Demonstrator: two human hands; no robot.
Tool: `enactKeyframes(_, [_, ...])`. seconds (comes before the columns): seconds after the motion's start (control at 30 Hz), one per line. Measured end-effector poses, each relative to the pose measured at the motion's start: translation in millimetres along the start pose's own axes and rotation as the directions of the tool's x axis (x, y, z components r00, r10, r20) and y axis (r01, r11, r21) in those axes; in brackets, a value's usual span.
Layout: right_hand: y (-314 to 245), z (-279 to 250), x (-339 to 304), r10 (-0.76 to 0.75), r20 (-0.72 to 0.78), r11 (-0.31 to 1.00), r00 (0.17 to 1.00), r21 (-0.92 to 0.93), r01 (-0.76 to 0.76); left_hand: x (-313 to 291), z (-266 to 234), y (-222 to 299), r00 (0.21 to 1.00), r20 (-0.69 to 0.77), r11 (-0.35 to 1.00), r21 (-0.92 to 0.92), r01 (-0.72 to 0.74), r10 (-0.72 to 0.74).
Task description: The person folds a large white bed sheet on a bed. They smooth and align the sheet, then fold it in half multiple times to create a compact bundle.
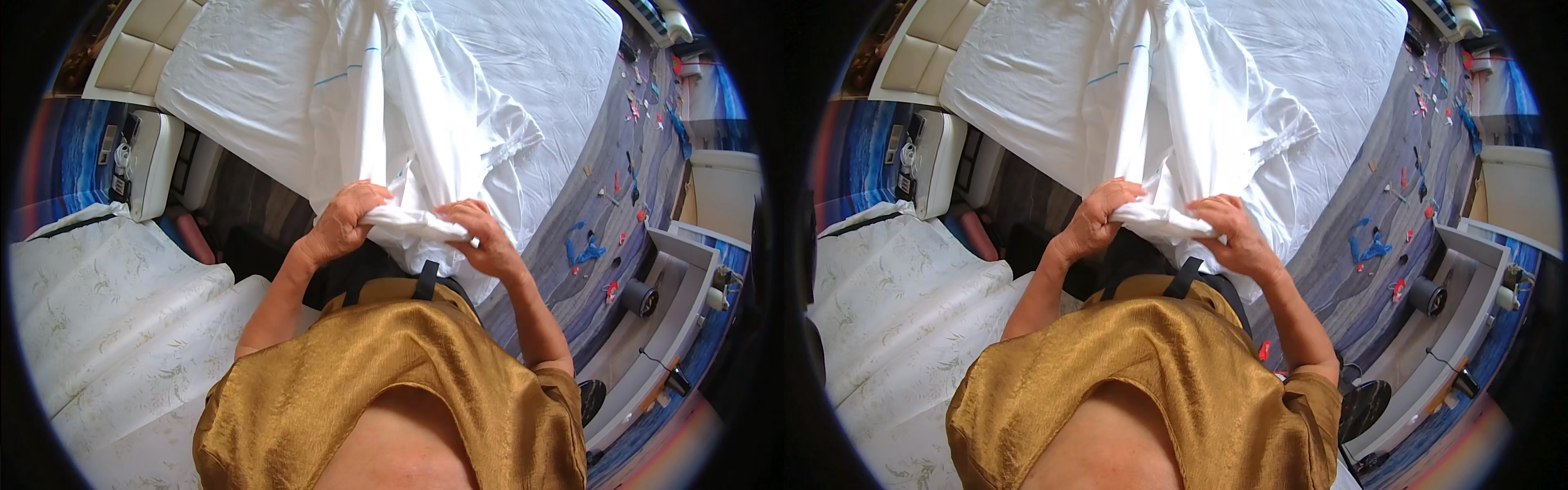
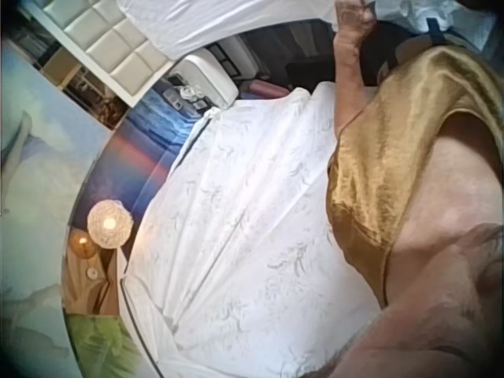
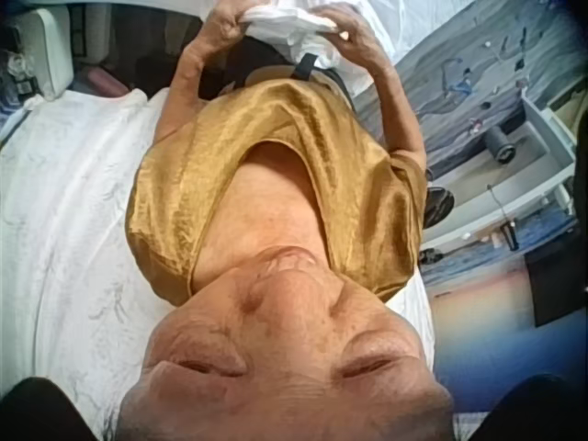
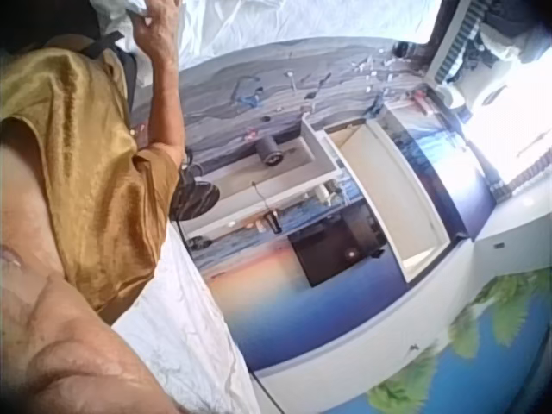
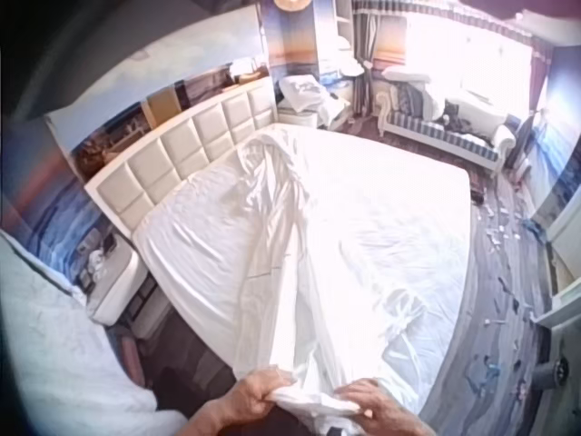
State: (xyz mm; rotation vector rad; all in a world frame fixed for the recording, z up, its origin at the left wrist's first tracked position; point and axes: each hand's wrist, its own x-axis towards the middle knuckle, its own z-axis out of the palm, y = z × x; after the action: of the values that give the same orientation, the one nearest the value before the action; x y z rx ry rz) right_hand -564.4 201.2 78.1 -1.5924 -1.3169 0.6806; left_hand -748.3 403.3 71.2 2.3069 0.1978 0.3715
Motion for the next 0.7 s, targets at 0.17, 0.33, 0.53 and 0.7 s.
enactKeyframes(0.17, [19, -30, 47, 0.197, -0.151, 0.98, 0.969, 0.046, -0.192, 25, -7, -2, 0.833, 0.323, 0.658, -0.512, 0.552, -0.449])
enactKeyframes(0.33, [22, -48, 107, 0.028, -0.232, 0.982, 0.972, -0.173, -0.069, 51, -27, 12, 0.833, 0.307, 0.736, -0.392, 0.552, -0.461])
enactKeyframes(0.53, [27, -35, 114, 0.004, -0.056, 0.962, 0.998, -0.272, -0.019, 44, -31, -14, 0.801, 0.06, 0.713, -0.421, 0.561, -0.595])
enactKeyframes(0.7, [21, -12, 100, 0.192, 0.188, 0.85, 0.963, -0.523, -0.067, 43, -35, -25, 0.795, 0.038, 0.64, -0.57, 0.515, -0.606])
